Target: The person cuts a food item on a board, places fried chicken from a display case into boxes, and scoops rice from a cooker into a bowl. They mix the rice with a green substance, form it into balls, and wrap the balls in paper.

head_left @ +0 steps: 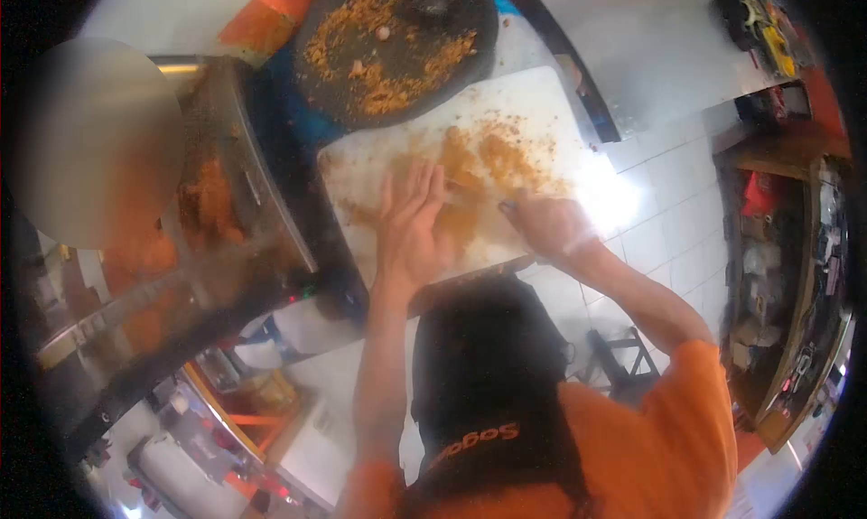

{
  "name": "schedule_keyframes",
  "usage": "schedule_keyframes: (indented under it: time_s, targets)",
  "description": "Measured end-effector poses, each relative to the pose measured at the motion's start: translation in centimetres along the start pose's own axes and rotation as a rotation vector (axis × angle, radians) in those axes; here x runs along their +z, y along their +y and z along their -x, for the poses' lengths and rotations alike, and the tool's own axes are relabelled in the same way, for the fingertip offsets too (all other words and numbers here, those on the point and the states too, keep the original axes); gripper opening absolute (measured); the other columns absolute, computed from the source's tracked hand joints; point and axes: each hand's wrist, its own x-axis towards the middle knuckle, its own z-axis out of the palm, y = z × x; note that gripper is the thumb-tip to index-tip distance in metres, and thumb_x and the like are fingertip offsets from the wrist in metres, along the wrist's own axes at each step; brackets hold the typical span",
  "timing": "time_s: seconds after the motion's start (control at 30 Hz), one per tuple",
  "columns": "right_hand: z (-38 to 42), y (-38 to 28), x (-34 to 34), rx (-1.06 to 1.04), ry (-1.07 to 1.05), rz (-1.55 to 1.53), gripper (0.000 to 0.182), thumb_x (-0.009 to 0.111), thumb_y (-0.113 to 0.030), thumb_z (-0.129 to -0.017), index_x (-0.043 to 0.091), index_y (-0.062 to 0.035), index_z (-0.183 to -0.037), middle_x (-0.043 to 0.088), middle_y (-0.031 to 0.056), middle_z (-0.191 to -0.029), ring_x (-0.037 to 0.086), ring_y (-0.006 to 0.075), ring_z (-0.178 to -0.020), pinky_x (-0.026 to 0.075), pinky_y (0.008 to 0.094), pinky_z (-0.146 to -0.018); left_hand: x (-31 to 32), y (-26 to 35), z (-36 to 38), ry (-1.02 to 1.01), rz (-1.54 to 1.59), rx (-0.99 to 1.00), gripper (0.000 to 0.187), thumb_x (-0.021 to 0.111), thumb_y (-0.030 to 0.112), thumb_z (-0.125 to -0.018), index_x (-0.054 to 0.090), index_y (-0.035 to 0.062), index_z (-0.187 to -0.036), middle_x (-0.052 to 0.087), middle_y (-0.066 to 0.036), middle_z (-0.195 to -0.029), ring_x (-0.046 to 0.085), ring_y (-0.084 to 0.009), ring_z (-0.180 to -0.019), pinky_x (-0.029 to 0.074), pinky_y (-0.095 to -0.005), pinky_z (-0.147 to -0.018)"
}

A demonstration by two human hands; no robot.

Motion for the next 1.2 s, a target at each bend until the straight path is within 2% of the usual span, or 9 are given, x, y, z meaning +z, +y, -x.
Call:
schedule_keyframes:
  time_s: [0.13, 0.23, 0.57, 0.7, 0.83, 0.97, 1.0, 1.1, 1.2]
  targets:
    - [0.0, 3.8, 6.5, -0.175, -0.014, 0.162, 0.021, 0.059, -0.020, -0.089, 0.064, -0.0117, -0.108, 0.069, 0.0077, -0.093, 0.069, 0.0227, -0.078, 0.055, 0.0384, -0.056, 1.8, -0.1, -0.8, -0.024, 0.018, 0.038, 0.074, 0.054, 0.011, -0.071, 0.044, -0.0029, -0.143, 0.044, -0.021, -0.148, 0.034, -0.0371, -0.142, 0.016, -0.0528, -0.121]
    - [-0.5, 3.7, 9.2, -0.240, 0.321, -0.159, 0.024, 0.055, -0.018, -0.091, 0.064, -0.0136, -0.113, 0.069, 0.0091, -0.092, 0.069, 0.0278, -0.081, 0.056, 0.0408, -0.067, 1.2, 0.3, -0.3, -0.157, 0.019, 0.029, 0.077, 0.057, 0.014, -0.073, 0.040, -0.0024, -0.146, 0.038, -0.024, -0.152, 0.029, -0.0389, -0.144, 0.013, -0.0521, -0.121]
    - [-2.1, 2.0, 11.0, 0.047, 0.140, -0.241, 0.021, 0.055, -0.025, -0.091, 0.068, -0.0089, -0.093, 0.069, 0.0119, -0.085, 0.069, 0.0310, -0.079, 0.056, 0.0433, -0.068, 0.6, 0.2, -1.1, -0.311, -0.059, -0.075, 0.080, 0.054, 0.012, -0.075, 0.031, -0.0041, -0.150, 0.026, -0.022, -0.158, 0.014, -0.0359, -0.150, 0.001, -0.0537, -0.122]
    - [-3.4, 2.7, 9.8, 0.052, 0.363, -0.118, 0.021, 0.057, -0.026, -0.088, 0.068, -0.0086, -0.087, 0.068, 0.0126, -0.081, 0.068, 0.0324, -0.075, 0.055, 0.0447, -0.066, 0.1, -0.3, 1.2, -0.020, -0.002, 0.011, 0.076, 0.055, 0.012, -0.077, 0.033, -0.0077, -0.148, 0.030, -0.028, -0.154, 0.018, -0.0369, -0.149, 0.007, -0.0525, -0.121]
    - [-2.5, 5.1, 6.3, 0.038, 0.559, -0.026, 0.018, 0.060, -0.025, -0.083, 0.067, -0.0093, -0.087, 0.067, 0.0130, -0.079, 0.067, 0.0336, -0.070, 0.054, 0.0465, -0.062, -1.2, 2.6, 6.0, 0.403, 0.015, 0.077, 0.071, 0.055, 0.009, -0.080, 0.035, -0.0079, -0.146, 0.043, -0.029, -0.146, 0.039, -0.0408, -0.139, 0.028, -0.0520, -0.115]
    - [-5.0, 4.0, 7.7, 0.035, 0.613, -0.109, 0.018, 0.060, -0.023, -0.082, 0.066, -0.0075, -0.088, 0.067, 0.0165, -0.081, 0.067, 0.0356, -0.076, 0.054, 0.0486, -0.065, -1.6, 4.4, 13.2, 0.245, 0.157, 0.000, 0.051, 0.060, 0.018, -0.093, 0.051, -0.0014, -0.139, 0.047, -0.026, -0.144, 0.044, -0.0403, -0.134, 0.036, -0.0472, -0.113]
    - [-5.1, 3.0, 7.8, 0.042, 0.605, -0.192, 0.019, 0.060, -0.023, -0.082, 0.065, -0.0069, -0.090, 0.067, 0.0175, -0.082, 0.067, 0.0361, -0.078, 0.054, 0.0488, -0.067, -0.6, 4.9, 14.5, 0.475, 0.086, 0.106, 0.050, 0.058, 0.012, -0.091, 0.051, -0.0031, -0.138, 0.048, -0.030, -0.142, 0.051, -0.0401, -0.127, 0.039, -0.0457, -0.108]
    - [-2.3, -1.9, 8.3, 0.096, 0.551, -0.554, 0.023, 0.060, -0.025, -0.083, 0.065, -0.0052, -0.095, 0.067, 0.0201, -0.086, 0.067, 0.0372, -0.083, 0.054, 0.0488, -0.071, -0.2, 6.1, 18.4, 0.389, 0.160, -0.156, 0.052, 0.056, 0.008, -0.091, 0.049, -0.0026, -0.141, 0.052, -0.030, -0.137, 0.055, -0.0409, -0.123, 0.043, -0.0450, -0.103]
    - [-1.3, -5.8, 13.4, -0.048, 0.573, -0.294, 0.030, 0.060, -0.030, -0.086, 0.065, -0.0035, -0.099, 0.068, 0.0201, -0.086, 0.068, 0.0376, -0.084, 0.055, 0.0478, -0.070, 4.1, 3.3, 20.2, 0.426, 0.487, -0.455, 0.054, 0.062, 0.013, -0.089, 0.049, -0.0031, -0.139, 0.061, -0.025, -0.125, 0.061, -0.0360, -0.114, 0.050, -0.0416, -0.096]
